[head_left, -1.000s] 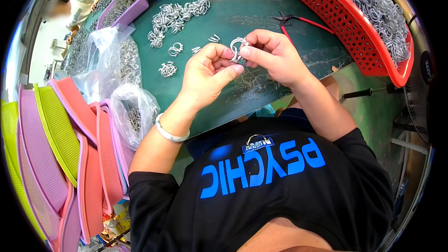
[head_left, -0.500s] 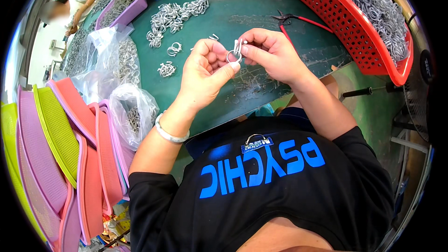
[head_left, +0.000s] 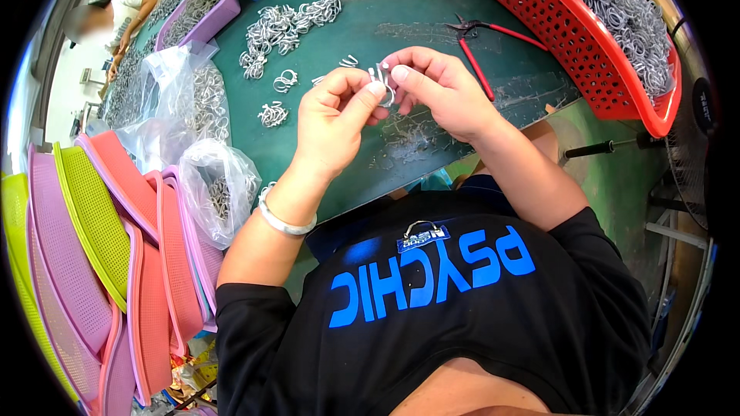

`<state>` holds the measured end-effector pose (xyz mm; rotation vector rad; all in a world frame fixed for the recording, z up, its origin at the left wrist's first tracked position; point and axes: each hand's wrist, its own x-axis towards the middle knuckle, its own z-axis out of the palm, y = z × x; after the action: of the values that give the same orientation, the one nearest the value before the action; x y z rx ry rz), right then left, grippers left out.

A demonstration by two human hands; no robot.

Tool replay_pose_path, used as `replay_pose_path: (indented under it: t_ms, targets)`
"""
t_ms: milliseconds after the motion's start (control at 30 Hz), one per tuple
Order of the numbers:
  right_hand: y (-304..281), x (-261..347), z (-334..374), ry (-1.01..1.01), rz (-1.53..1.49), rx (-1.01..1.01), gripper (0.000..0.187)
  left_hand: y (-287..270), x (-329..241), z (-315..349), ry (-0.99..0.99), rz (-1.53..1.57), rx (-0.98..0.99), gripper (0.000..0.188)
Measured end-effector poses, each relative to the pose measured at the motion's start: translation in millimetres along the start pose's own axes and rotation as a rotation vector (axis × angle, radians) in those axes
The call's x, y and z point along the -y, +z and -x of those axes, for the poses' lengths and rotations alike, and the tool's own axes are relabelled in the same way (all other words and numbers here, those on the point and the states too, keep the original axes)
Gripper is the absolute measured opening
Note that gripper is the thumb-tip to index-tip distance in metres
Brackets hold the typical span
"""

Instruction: The person interlocks metal rings by hand at a workstation, reaching into a red basket to handle small components and placing them on the surface.

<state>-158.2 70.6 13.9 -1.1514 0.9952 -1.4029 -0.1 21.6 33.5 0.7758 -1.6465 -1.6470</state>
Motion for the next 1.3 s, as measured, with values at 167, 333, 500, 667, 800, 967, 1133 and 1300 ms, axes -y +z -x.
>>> replay_pose_path:
  t_ms: [167, 333, 500, 667, 800, 967, 1133, 1300]
  targets:
    - [6, -2, 6, 0.133, -0.215, 0.074, 0.025, -8, 7, -3, -0.015, 0.159, -0.042, 0.008]
    - [5, -7, 4, 0.134, -0.130, 0.058, 0.022, -7, 5, -1, -0.055, 0.190, -0.051, 0.011]
    - [11, -7, 5, 0.091, -0.211, 0.065, 0.021, -9, 8, 0, -0.056, 0.242, -0.039, 0.012]
    - [11, -7, 3, 0.104, -0.364, 0.082, 0.021, -5, 4, 1, -0.051, 0.275, -0.054, 0.012]
    - [9, -3, 4, 0.060, -0.329, 0.057, 0.024, -4, 0, 3, -0.026, 0.246, -0.041, 0.012]
    - [5, 1, 5, -0.016, -0.277, 0.020, 0.028, -3, -1, 4, 0.008, 0.208, -0.028, 0.011]
    - [3, 5, 5, -0.100, -0.217, 0.075, 0.032, -4, -3, 6, 0.085, 0.127, -0.010, 0.010]
    - [3, 4, 6, -0.177, -0.128, 0.066, 0.029, -3, -4, 8, 0.101, 0.051, 0.012, 0.009]
